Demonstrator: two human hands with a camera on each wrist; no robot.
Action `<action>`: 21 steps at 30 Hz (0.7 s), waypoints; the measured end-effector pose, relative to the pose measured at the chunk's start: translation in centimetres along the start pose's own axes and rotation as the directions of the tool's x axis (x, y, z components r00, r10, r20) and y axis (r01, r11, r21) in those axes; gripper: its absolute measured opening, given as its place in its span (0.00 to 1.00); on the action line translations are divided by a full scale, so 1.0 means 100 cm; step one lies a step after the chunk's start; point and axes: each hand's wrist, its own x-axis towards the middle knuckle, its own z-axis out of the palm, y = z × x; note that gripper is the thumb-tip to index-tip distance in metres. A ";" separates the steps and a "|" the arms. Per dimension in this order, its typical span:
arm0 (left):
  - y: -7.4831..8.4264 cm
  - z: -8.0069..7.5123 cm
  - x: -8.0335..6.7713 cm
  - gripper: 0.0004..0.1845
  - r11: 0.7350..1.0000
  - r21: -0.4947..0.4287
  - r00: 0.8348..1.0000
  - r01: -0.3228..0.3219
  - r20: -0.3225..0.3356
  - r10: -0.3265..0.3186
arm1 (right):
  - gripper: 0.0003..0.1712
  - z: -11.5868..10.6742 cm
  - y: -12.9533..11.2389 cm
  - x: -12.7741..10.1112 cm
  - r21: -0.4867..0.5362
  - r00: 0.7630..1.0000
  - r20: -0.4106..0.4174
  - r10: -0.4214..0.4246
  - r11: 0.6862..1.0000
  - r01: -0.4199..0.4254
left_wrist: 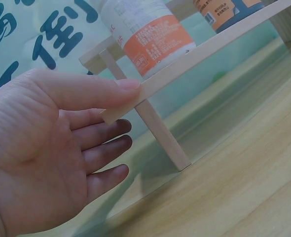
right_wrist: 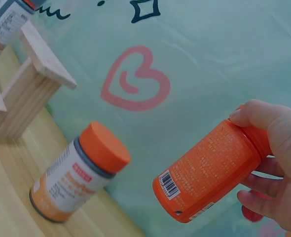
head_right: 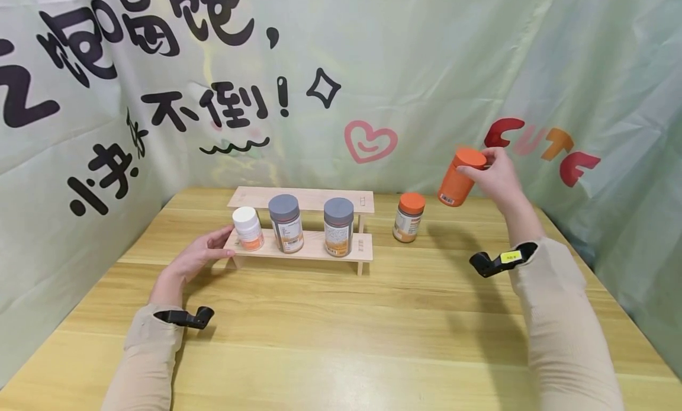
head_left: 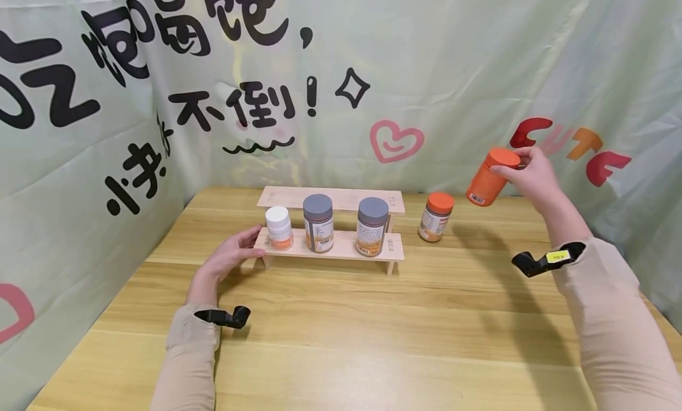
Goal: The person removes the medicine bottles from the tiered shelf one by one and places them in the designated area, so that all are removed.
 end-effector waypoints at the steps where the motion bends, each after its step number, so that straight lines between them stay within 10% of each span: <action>1: 0.000 0.000 0.000 0.42 1.000 -0.001 1.000 0.001 0.000 -0.001 | 0.42 -0.001 0.003 -0.001 0.002 1.000 0.002 0.003 1.000 -0.003; 21: 0.000 0.000 0.000 0.42 1.000 0.008 1.000 0.000 -0.001 0.000 | 0.42 0.019 0.059 -0.019 -0.021 0.998 0.033 0.051 0.998 -0.051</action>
